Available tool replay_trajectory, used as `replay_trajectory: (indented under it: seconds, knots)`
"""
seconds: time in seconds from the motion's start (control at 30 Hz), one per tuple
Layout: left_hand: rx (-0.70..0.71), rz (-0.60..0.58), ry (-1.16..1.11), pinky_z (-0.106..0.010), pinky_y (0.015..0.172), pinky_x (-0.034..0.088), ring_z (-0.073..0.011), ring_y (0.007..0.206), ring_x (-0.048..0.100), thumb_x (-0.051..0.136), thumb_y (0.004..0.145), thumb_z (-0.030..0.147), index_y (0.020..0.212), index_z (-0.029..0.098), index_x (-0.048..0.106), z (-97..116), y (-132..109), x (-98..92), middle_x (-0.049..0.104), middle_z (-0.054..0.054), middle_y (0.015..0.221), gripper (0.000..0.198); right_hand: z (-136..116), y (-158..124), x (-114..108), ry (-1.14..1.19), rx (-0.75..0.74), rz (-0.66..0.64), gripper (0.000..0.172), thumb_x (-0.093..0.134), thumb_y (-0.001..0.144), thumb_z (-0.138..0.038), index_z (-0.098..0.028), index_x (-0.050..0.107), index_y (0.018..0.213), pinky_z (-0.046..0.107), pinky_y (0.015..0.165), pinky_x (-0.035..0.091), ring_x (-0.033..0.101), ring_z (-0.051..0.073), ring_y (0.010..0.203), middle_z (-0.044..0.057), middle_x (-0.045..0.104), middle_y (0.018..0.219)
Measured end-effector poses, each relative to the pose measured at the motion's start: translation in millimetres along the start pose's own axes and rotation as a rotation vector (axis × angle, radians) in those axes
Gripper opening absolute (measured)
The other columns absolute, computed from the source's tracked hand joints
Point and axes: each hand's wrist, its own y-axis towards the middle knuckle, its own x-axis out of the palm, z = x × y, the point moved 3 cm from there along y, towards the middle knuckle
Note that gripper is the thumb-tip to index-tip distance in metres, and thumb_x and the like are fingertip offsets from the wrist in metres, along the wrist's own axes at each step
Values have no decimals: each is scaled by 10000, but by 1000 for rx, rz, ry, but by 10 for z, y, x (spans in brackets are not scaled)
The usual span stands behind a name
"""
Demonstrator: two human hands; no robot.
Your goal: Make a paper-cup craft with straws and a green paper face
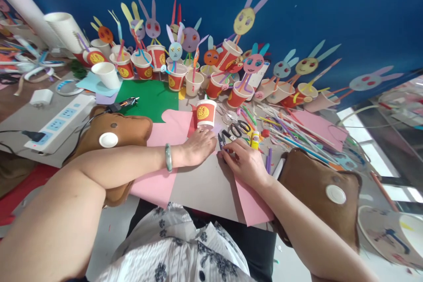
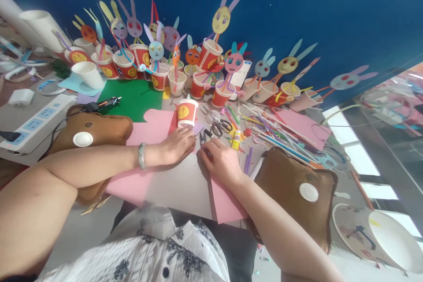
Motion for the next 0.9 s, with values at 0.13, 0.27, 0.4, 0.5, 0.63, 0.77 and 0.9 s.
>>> replay_trajectory:
  seconds: [0.13, 0.27, 0.4, 0.5, 0.63, 0.77, 0.9]
  knots:
    - [-42, 112, -263, -388, 903, 478, -234, 965, 594, 482, 997, 217, 869, 136, 614, -75, 30, -22, 628, -108, 959, 201, -17, 5, -43, 101, 40, 71, 166, 590, 935, -343, -204, 677, 914, 260, 586, 433, 573, 125, 614, 43, 666, 847]
    - [-45, 258, -500, -344, 825, 502, -200, 894, 594, 543, 973, 226, 828, 158, 580, -105, 45, -63, 629, -80, 894, 165, -43, 14, -64, 253, 136, 82, 162, 689, 856, -361, -209, 697, 910, 271, 574, 433, 536, 128, 603, 32, 656, 821]
    - [-33, 306, -584, -321, 771, 509, -168, 817, 590, 579, 957, 222, 828, 155, 573, -76, 35, -80, 637, -67, 869, 146, -60, 6, -54, 387, 232, 70, 160, 720, 823, -359, -205, 707, 868, 265, 525, 396, 473, 111, 550, 14, 631, 753]
    - [-27, 314, -623, -310, 757, 513, -156, 801, 593, 581, 956, 220, 826, 155, 574, -57, 25, -93, 639, -62, 868, 146, -63, -17, -39, 456, 264, 79, 156, 679, 855, -357, -204, 691, 828, 258, 508, 373, 446, 102, 521, 3, 626, 703]
    - [-37, 315, -658, -305, 747, 512, -155, 802, 590, 592, 944, 216, 810, 156, 568, -49, 20, -113, 632, -61, 855, 149, -38, -52, -4, 561, 343, 48, 214, 654, 885, -412, -204, 685, 846, 264, 512, 382, 488, 116, 526, 13, 654, 696]
    - [-56, 308, -710, -288, 729, 508, -142, 783, 585, 589, 914, 174, 794, 158, 556, -34, 15, -139, 629, -50, 845, 126, -13, -62, 23, 708, 421, -9, 254, 661, 882, -459, -207, 669, 856, 289, 580, 462, 609, 162, 622, 31, 690, 728]
    - [-83, 274, -766, -276, 717, 504, -137, 773, 587, 564, 899, 162, 799, 152, 580, -21, 7, -172, 632, -42, 826, 102, -16, -51, 28, 792, 432, -45, 278, 666, 877, -473, -195, 681, 882, 304, 623, 497, 649, 181, 682, 43, 707, 757]
